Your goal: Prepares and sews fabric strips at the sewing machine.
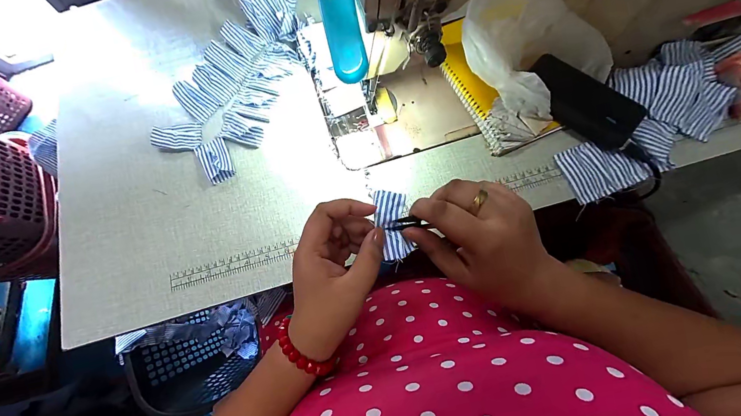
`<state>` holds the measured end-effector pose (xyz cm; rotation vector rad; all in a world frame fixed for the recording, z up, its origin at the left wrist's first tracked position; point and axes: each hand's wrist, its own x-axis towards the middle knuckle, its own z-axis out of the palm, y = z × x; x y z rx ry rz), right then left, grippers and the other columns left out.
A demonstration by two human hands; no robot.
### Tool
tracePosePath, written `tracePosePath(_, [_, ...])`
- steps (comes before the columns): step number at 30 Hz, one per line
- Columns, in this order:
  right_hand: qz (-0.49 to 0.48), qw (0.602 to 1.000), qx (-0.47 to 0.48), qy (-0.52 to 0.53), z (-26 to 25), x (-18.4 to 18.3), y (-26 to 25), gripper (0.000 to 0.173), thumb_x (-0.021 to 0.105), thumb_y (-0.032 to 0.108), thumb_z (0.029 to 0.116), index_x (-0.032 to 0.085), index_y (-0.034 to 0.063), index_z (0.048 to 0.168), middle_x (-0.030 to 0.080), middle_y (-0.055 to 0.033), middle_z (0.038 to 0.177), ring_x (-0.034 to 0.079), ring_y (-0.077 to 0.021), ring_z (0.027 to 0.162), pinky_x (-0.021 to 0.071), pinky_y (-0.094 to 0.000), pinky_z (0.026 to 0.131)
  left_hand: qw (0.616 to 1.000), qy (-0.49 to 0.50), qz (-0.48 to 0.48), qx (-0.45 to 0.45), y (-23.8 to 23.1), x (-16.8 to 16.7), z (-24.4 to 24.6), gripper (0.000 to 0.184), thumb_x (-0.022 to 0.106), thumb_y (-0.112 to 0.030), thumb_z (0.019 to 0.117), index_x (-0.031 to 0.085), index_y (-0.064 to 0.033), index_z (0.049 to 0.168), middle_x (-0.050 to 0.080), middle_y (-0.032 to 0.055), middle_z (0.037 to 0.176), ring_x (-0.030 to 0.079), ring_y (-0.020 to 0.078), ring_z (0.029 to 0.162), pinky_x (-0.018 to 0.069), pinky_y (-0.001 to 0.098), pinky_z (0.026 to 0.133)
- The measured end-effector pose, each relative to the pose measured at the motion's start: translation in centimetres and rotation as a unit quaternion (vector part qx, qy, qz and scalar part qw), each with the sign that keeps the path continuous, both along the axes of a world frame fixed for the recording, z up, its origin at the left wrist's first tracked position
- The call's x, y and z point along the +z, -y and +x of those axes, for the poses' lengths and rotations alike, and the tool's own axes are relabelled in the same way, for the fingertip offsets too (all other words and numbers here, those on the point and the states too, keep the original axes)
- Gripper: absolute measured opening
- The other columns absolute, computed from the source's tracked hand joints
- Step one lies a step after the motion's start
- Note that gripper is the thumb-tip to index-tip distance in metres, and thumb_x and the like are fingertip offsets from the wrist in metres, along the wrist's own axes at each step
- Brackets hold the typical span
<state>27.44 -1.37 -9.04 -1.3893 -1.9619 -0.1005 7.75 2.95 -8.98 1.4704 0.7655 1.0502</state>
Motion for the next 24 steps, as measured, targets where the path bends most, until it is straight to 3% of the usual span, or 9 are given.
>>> tracePosePath(3, [0.011, 1.000, 0.012, -0.009, -0.2, 0.0, 0.0, 0.026, 0.057, 0.027, 0.1031, 0.073, 0.0058, 0.100, 0.066, -0.0086, 0.081, 0.064, -0.0223, 0.074, 0.0470, -0.0355, 0.061, 1.000, -0.008, -0.003, -0.003, 0.2, -0.1, 0.0, 0.030, 0.065, 0.003, 0.0906, 0.058, -0.0087, 0.117, 0.066, -0.0023, 0.089, 0.066, 0.0048, 0.075, 0.0582, 0.0214, 0.071])
tracePosePath(6, [0.023, 0.999, 0.038, -0.012, -0.3, -0.4, -0.2, 0.033, 0.049, 0.030, 0.1069, 0.066, 0.0062, 0.091, 0.056, -0.0057, 0.069, 0.057, -0.0209, 0.062, 0.0426, -0.0341, 0.053, 1.000, -0.009, -0.003, -0.012, 0.3, -0.3, -0.1, 0.029, 0.065, 0.004, 0.0899, 0.058, -0.0092, 0.115, 0.067, -0.0025, 0.093, 0.066, 0.0040, 0.078, 0.0586, 0.0215, 0.072])
tracePosePath(9, [0.055, 0.997, 0.044, -0.005, -0.4, -1.2, 0.0, 0.035, 0.046, 0.031, 0.1086, 0.063, 0.0076, 0.090, 0.049, -0.0040, 0.065, 0.052, -0.0199, 0.059, 0.0401, -0.0332, 0.053, 1.000, -0.011, 0.011, -0.015, 0.4, -0.3, -0.1, 0.028, 0.065, 0.003, 0.0901, 0.057, -0.0092, 0.113, 0.067, -0.0021, 0.096, 0.067, 0.0047, 0.080, 0.0598, 0.0230, 0.074])
tracePosePath(15, [0.161, 0.984, 0.010, 0.082, -0.3, -1.7, 0.2, 0.016, 0.056, 0.023, 0.1045, 0.063, 0.0084, 0.103, 0.057, -0.0075, 0.076, 0.050, -0.0222, 0.064, 0.0388, -0.0352, 0.059, 0.999, -0.028, 0.018, -0.024, 0.5, -0.4, -0.1, 0.027, 0.063, 0.003, 0.0883, 0.058, -0.0079, 0.112, 0.066, -0.0024, 0.090, 0.066, 0.0042, 0.076, 0.0587, 0.0222, 0.071])
tracePosePath(20, [0.239, 0.959, -0.009, 0.151, 0.2, -1.8, 0.1, 0.010, 0.060, 0.016, 0.1011, 0.063, 0.0086, 0.106, 0.058, -0.0071, 0.082, 0.050, -0.0209, 0.070, 0.0406, -0.0345, 0.069, 0.998, -0.052, 0.038, -0.022, 0.6, -0.1, -0.1, 0.028, 0.063, 0.002, 0.0855, 0.058, -0.0077, 0.111, 0.065, -0.0039, 0.083, 0.064, 0.0024, 0.071, 0.0568, 0.0197, 0.065])
tracePosePath(24, [0.232, 0.962, -0.011, 0.140, 0.4, -1.5, 0.1, 0.010, 0.060, 0.016, 0.1011, 0.063, 0.0081, 0.107, 0.056, -0.0075, 0.081, 0.049, -0.0210, 0.070, 0.0394, -0.0343, 0.067, 0.996, -0.051, 0.069, -0.039, 0.6, 0.2, -0.1, 0.038, 0.063, 0.000, 0.0878, 0.057, -0.0082, 0.124, 0.061, -0.0042, 0.079, 0.060, 0.0026, 0.068, 0.0546, 0.0187, 0.064])
